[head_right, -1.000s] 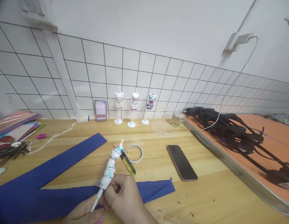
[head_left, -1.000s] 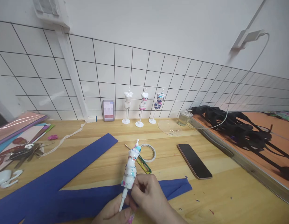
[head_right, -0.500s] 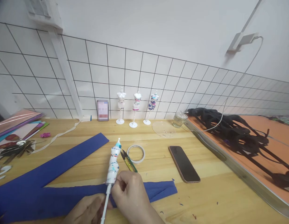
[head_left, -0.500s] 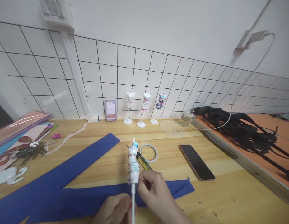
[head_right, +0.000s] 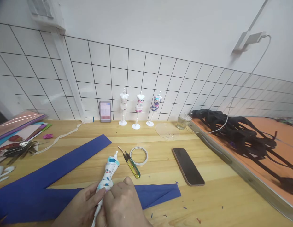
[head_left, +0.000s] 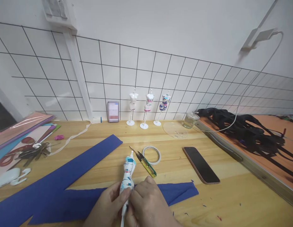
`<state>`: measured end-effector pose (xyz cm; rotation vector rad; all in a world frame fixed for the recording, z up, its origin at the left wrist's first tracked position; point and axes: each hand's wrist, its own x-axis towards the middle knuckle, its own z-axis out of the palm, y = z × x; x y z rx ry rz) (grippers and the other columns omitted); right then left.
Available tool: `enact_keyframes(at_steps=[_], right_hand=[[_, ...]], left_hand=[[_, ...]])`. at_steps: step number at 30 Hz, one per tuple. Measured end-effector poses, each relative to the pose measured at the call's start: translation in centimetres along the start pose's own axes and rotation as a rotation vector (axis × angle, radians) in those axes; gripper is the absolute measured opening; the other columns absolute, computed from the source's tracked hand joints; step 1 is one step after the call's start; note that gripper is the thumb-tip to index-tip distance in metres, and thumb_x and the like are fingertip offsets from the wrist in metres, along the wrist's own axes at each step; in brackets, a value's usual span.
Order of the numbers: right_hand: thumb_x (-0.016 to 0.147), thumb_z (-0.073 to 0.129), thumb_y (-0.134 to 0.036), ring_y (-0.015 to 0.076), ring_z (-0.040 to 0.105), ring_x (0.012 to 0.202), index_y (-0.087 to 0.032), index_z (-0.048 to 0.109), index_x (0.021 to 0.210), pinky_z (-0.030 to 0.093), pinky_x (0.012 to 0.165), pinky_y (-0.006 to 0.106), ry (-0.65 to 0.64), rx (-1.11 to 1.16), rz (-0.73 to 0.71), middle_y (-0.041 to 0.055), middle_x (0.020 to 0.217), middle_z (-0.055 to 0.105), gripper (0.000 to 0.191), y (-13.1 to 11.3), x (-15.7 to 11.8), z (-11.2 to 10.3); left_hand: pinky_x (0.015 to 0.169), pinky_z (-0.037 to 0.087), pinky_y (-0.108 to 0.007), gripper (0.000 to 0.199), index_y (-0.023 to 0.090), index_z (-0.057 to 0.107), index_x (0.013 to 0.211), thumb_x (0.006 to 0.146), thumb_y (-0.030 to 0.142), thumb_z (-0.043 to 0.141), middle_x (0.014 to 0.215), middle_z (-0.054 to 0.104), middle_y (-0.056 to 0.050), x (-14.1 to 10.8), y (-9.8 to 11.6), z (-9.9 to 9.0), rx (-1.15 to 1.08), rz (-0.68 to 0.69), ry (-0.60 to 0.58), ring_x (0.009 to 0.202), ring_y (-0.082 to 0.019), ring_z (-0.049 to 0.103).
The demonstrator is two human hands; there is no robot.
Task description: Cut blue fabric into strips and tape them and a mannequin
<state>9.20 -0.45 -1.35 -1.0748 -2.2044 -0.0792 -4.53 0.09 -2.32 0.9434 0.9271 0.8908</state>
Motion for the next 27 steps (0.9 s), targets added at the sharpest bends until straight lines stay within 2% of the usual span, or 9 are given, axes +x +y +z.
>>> enact_keyframes(at_steps=[4, 9, 13, 18, 22, 27], right_hand=[[0.065, 0.043, -0.013, 0.012, 0.047, 0.052, -0.018, 0.046, 0.057, 0.027, 0.06, 0.028, -0.028, 0.052, 0.041, 0.0007, 0.055, 0.056, 0.009, 0.2, 0.1, -0.3], [0.078, 0.042, -0.012, 0.0117, 0.05, 0.063, -0.019, 0.049, 0.069, 0.031, 0.067, 0.025, -0.276, 0.204, 0.126, -0.0009, 0.068, 0.06, 0.013, 0.4, 0.4, -1.8], [0.081, 0.042, -0.013, 0.0122, 0.051, 0.069, -0.02, 0.049, 0.074, 0.032, 0.07, 0.024, -0.355, 0.241, 0.157, -0.0004, 0.074, 0.059, 0.012, 0.3, 0.6, -2.5], [0.078, 0.043, -0.015, 0.0133, 0.051, 0.067, -0.019, 0.048, 0.073, 0.032, 0.07, 0.027, -0.329, 0.161, 0.098, -0.0002, 0.072, 0.059, 0.009, 0.5, 0.3, -1.7], [0.077, 0.04, -0.014, 0.0132, 0.049, 0.061, -0.019, 0.047, 0.069, 0.03, 0.065, 0.027, -0.275, 0.078, 0.018, 0.0004, 0.066, 0.058, 0.012, 0.8, 0.1, -0.8], [0.069, 0.04, -0.011, 0.0122, 0.047, 0.054, -0.018, 0.048, 0.063, 0.031, 0.06, 0.026, -0.203, 0.094, 0.026, 0.0006, 0.059, 0.057, 0.012, 0.5, 0.0, -0.2]], left_hand=[[0.066, 0.043, -0.028, 0.028, 0.015, 0.06, 0.077, 0.066, 0.04, 0.068, 0.068, 0.056, 0.0, 0.0, 0.1, 0.0, -0.134, -0.047, 0.003, 0.069, -0.015, 0.052], [0.065, 0.044, -0.025, 0.021, 0.016, 0.062, 0.078, 0.067, 0.033, 0.069, 0.067, 0.055, 0.001, -0.4, 0.8, 0.2, -0.323, -0.09, -0.004, 0.066, -0.012, 0.051], [0.062, 0.043, -0.023, 0.018, 0.015, 0.061, 0.076, 0.069, 0.031, 0.068, 0.068, 0.054, 0.0, -0.4, 0.8, 0.1, -0.354, -0.102, 0.0, 0.064, -0.01, 0.05], [0.062, 0.043, -0.024, 0.027, 0.015, 0.06, 0.074, 0.063, 0.036, 0.072, 0.067, 0.055, 0.001, 0.0, 0.2, -0.3, -0.263, -0.1, 0.027, 0.064, -0.012, 0.051], [0.057, 0.043, -0.027, 0.036, 0.016, 0.059, 0.073, 0.057, 0.044, 0.074, 0.06, 0.054, 0.002, 0.3, -0.9, -0.7, -0.129, -0.066, 0.105, 0.057, -0.013, 0.05], [0.066, 0.044, -0.027, 0.035, 0.014, 0.061, 0.075, 0.056, 0.041, 0.075, 0.07, 0.062, -0.003, 0.3, -1.0, -0.3, -0.125, 0.023, 0.149, 0.074, -0.018, 0.056]])
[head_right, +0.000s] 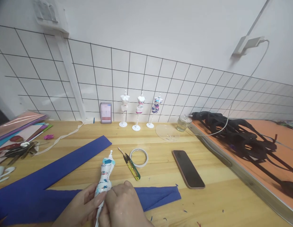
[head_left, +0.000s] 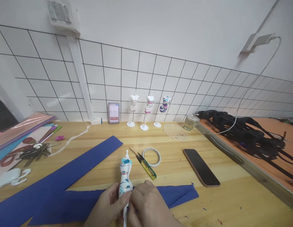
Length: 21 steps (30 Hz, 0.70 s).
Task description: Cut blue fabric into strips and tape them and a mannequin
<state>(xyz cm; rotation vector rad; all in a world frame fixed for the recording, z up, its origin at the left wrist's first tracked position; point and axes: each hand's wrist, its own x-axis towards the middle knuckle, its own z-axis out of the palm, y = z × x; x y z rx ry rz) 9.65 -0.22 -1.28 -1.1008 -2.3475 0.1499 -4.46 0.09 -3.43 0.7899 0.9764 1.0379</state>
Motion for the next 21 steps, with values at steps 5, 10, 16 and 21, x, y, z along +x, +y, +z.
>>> enact_keyframes(at_steps=[5, 10, 16, 21], right_hand=[[0.063, 0.041, -0.01, 0.0116, 0.047, 0.053, -0.018, 0.042, 0.056, 0.031, 0.057, 0.024, 0.016, 0.08, 0.118, 0.0001, 0.056, 0.054, 0.011, -0.2, 0.1, 0.0], [0.079, 0.033, -0.014, 0.0096, 0.045, 0.054, -0.019, 0.039, 0.06, 0.032, 0.055, 0.02, -0.09, 0.216, 0.128, -0.0013, 0.057, 0.051, 0.021, 0.0, 0.1, -0.6], [0.087, 0.032, -0.028, 0.0124, 0.048, 0.059, -0.018, 0.044, 0.065, 0.033, 0.06, 0.023, -0.039, 0.165, 0.114, 0.0013, 0.063, 0.054, 0.027, 0.1, 0.1, -0.4], [0.085, 0.033, -0.021, 0.0127, 0.047, 0.057, -0.018, 0.045, 0.065, 0.031, 0.059, 0.025, -0.008, 0.074, 0.076, 0.0009, 0.061, 0.054, 0.024, 0.2, 0.2, -0.1]], left_hand=[[0.045, 0.039, -0.023, 0.037, 0.014, 0.058, 0.075, 0.059, 0.045, 0.072, 0.058, 0.057, 0.001, -0.3, 0.6, 0.4, 0.023, -0.039, -0.062, 0.048, -0.011, 0.05], [0.048, 0.041, -0.024, 0.033, 0.017, 0.056, 0.074, 0.063, 0.045, 0.069, 0.053, 0.052, 0.005, -0.4, 1.0, 0.1, 0.003, -0.109, -0.076, 0.045, -0.009, 0.046], [0.048, 0.041, -0.022, 0.031, 0.016, 0.055, 0.079, 0.067, 0.041, 0.068, 0.06, 0.052, 0.004, -0.6, 1.1, 0.5, -0.186, -0.165, -0.101, 0.052, -0.009, 0.049], [0.047, 0.04, -0.021, 0.031, 0.016, 0.054, 0.078, 0.068, 0.043, 0.067, 0.061, 0.051, 0.004, -0.8, 1.2, 0.6, -0.197, -0.157, -0.106, 0.052, -0.008, 0.048]])
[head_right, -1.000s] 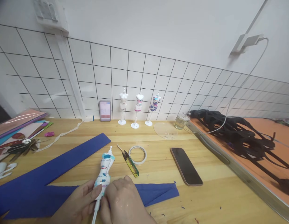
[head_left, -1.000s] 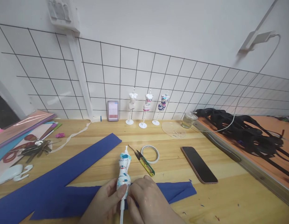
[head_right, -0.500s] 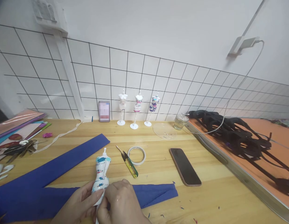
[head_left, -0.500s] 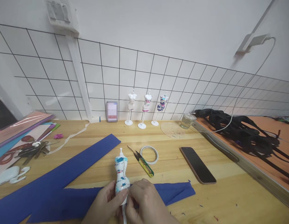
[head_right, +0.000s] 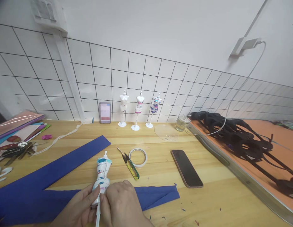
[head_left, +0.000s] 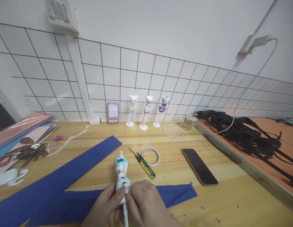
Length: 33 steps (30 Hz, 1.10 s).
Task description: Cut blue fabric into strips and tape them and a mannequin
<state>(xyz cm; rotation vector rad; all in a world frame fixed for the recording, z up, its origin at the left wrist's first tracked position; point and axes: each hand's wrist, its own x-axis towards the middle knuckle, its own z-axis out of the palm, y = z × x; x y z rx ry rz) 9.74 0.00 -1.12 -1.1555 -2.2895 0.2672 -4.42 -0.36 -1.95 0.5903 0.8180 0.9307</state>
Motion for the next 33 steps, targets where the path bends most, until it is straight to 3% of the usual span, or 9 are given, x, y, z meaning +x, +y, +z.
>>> enact_keyframes(at_steps=[4, 8, 11, 17, 24, 26, 30, 33], right_hand=[[0.084, 0.035, -0.02, 0.0129, 0.047, 0.056, -0.018, 0.047, 0.066, 0.029, 0.058, 0.026, 0.026, -0.056, -0.013, 0.0005, 0.061, 0.055, 0.022, 0.0, 0.0, 0.0], [0.082, 0.034, -0.014, 0.0131, 0.044, 0.053, -0.017, 0.046, 0.062, 0.028, 0.057, 0.027, 0.16, -0.136, -0.127, 0.0011, 0.057, 0.052, 0.023, 0.1, -0.1, 0.5], [0.081, 0.034, -0.012, 0.0113, 0.042, 0.051, -0.018, 0.041, 0.059, 0.03, 0.054, 0.024, 0.177, -0.049, -0.145, 0.0001, 0.054, 0.049, 0.023, 0.2, -0.1, 0.8], [0.08, 0.036, -0.017, 0.008, 0.036, 0.047, -0.02, 0.027, 0.056, 0.027, 0.048, 0.02, 0.149, 0.315, 0.014, -0.0037, 0.051, 0.035, 0.025, 0.2, -0.3, 1.1], [0.09, 0.031, -0.039, 0.0079, 0.033, 0.048, -0.019, 0.034, 0.056, 0.028, 0.046, 0.02, 0.015, 0.817, 0.305, -0.0037, 0.051, 0.034, 0.04, 0.3, 0.0, 0.1], [0.091, 0.029, -0.039, 0.0083, 0.036, 0.049, -0.018, 0.036, 0.056, 0.029, 0.048, 0.02, -0.001, 0.759, 0.253, -0.0029, 0.052, 0.037, 0.041, 0.4, 0.0, -0.1], [0.085, 0.042, -0.033, 0.0095, 0.041, 0.055, -0.018, 0.037, 0.06, 0.03, 0.055, 0.021, 0.069, 0.384, 0.072, -0.0023, 0.057, 0.042, 0.03, 0.2, -0.5, -0.2], [0.085, 0.043, -0.027, 0.0091, 0.042, 0.055, -0.018, 0.037, 0.061, 0.03, 0.056, 0.021, 0.102, 0.25, 0.041, -0.0028, 0.057, 0.043, 0.027, 0.1, -0.6, -0.3]], left_hand=[[0.047, 0.041, -0.022, 0.034, 0.017, 0.053, 0.078, 0.065, 0.045, 0.068, 0.059, 0.051, 0.005, 0.0, 0.0, 0.0, 0.023, 0.023, 0.01, 0.051, -0.008, 0.047], [0.049, 0.042, -0.023, 0.035, 0.017, 0.053, 0.08, 0.064, 0.044, 0.069, 0.062, 0.052, 0.004, 0.1, -0.2, 0.0, 0.039, 0.034, 0.035, 0.053, -0.009, 0.05], [0.047, 0.041, -0.023, 0.032, 0.017, 0.053, 0.077, 0.065, 0.042, 0.069, 0.061, 0.053, 0.003, 0.1, -0.2, -0.1, 0.085, 0.032, 0.015, 0.05, -0.009, 0.049], [0.048, 0.039, -0.022, 0.026, 0.017, 0.057, 0.078, 0.067, 0.037, 0.069, 0.061, 0.05, 0.003, -0.6, 0.5, 0.4, 0.019, 0.043, -0.044, 0.052, -0.009, 0.046], [0.048, 0.039, -0.021, 0.029, 0.016, 0.058, 0.079, 0.064, 0.038, 0.071, 0.063, 0.053, 0.002, -0.6, 0.5, 0.5, -0.048, 0.075, -0.086, 0.055, -0.009, 0.05], [0.049, 0.04, -0.021, 0.032, 0.017, 0.057, 0.082, 0.064, 0.039, 0.072, 0.066, 0.055, 0.001, -0.4, 0.3, 0.4, -0.016, 0.106, -0.092, 0.057, -0.01, 0.051], [0.051, 0.04, -0.022, 0.03, 0.018, 0.055, 0.086, 0.067, 0.037, 0.069, 0.066, 0.052, 0.003, -0.3, 0.1, 0.4, -0.028, 0.095, -0.088, 0.054, -0.008, 0.048], [0.057, 0.043, -0.024, 0.028, 0.018, 0.055, 0.085, 0.069, 0.037, 0.068, 0.068, 0.052, 0.002, -0.4, 0.2, 0.4, -0.076, 0.051, -0.095, 0.06, -0.009, 0.051]])
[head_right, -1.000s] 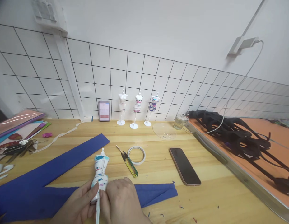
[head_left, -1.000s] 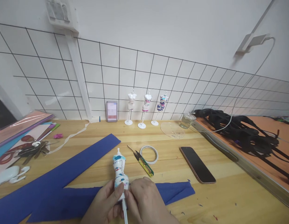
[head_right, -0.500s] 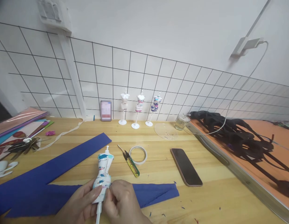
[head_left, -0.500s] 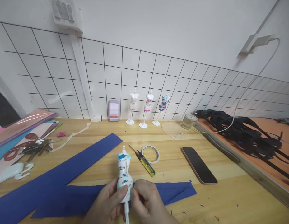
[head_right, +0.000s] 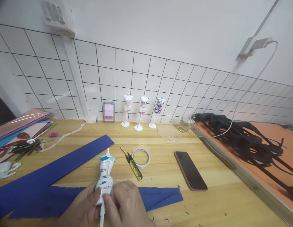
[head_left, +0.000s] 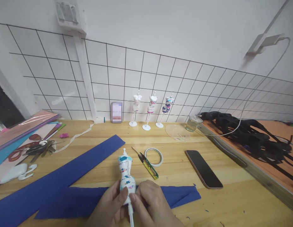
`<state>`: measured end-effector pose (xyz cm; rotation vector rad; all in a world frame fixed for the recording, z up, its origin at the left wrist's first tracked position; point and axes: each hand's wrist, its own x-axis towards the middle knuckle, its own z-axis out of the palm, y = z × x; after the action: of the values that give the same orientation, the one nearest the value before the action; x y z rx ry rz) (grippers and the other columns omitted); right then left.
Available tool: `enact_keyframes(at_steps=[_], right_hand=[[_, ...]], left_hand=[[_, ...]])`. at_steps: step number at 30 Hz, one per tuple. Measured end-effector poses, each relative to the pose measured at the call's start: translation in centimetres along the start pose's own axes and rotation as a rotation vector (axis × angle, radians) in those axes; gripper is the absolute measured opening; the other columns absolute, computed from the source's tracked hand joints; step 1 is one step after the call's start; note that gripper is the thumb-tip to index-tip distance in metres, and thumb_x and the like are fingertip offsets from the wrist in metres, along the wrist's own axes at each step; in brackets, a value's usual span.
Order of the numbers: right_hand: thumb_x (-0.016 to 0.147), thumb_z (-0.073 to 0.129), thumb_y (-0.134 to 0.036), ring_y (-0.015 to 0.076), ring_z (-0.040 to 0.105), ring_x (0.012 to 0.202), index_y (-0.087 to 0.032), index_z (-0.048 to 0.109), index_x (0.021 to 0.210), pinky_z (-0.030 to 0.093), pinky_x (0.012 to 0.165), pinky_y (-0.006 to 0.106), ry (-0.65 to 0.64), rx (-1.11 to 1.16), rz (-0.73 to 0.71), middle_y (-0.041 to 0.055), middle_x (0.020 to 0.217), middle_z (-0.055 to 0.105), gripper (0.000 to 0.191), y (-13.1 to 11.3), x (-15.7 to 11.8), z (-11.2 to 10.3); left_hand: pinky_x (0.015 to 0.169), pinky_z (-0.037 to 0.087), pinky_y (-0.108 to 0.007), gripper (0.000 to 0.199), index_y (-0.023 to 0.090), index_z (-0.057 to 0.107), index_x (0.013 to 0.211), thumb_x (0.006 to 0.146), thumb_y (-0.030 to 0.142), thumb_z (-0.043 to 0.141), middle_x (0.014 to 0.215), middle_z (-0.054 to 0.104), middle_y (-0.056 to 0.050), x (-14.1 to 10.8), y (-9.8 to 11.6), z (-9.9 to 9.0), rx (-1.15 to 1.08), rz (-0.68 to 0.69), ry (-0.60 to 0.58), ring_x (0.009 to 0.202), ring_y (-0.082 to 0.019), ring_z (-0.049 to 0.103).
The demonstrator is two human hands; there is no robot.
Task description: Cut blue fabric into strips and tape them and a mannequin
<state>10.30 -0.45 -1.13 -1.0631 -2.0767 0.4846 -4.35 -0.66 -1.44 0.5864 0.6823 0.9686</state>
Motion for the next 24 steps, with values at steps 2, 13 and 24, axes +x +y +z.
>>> enact_keyframes(at_steps=[2, 13, 24], right_hand=[[0.085, 0.042, -0.026, 0.0093, 0.042, 0.055, -0.018, 0.037, 0.061, 0.031, 0.056, 0.021, 0.005, -0.051, -0.024, -0.0026, 0.057, 0.045, 0.026, 0.0, 0.0, -0.1], [0.085, 0.035, -0.014, 0.009, 0.038, 0.052, -0.019, 0.034, 0.06, 0.029, 0.051, 0.021, 0.05, 0.02, -0.153, -0.0025, 0.055, 0.04, 0.026, 0.1, 0.3, 0.2], [0.086, 0.04, -0.05, 0.0078, 0.034, 0.046, -0.018, 0.039, 0.055, 0.029, 0.048, 0.02, -0.045, 0.854, 0.37, -0.004, 0.049, 0.038, 0.044, -0.6, 0.7, 0.1]], left_hand=[[0.058, 0.043, -0.024, 0.031, 0.017, 0.055, 0.085, 0.067, 0.038, 0.069, 0.071, 0.054, 0.001, -0.1, 0.1, 0.1, -0.002, -0.003, 0.014, 0.064, -0.011, 0.053], [0.05, 0.04, -0.022, 0.032, 0.017, 0.054, 0.08, 0.065, 0.04, 0.07, 0.063, 0.05, 0.003, -0.4, 0.2, 0.3, 0.071, -0.014, 0.026, 0.054, -0.008, 0.047], [0.049, 0.042, -0.023, 0.027, 0.015, 0.056, 0.081, 0.074, 0.04, 0.06, 0.06, 0.056, -0.003, -0.4, 0.2, -0.7, 0.029, -0.013, -0.128, 0.053, -0.012, 0.051]])
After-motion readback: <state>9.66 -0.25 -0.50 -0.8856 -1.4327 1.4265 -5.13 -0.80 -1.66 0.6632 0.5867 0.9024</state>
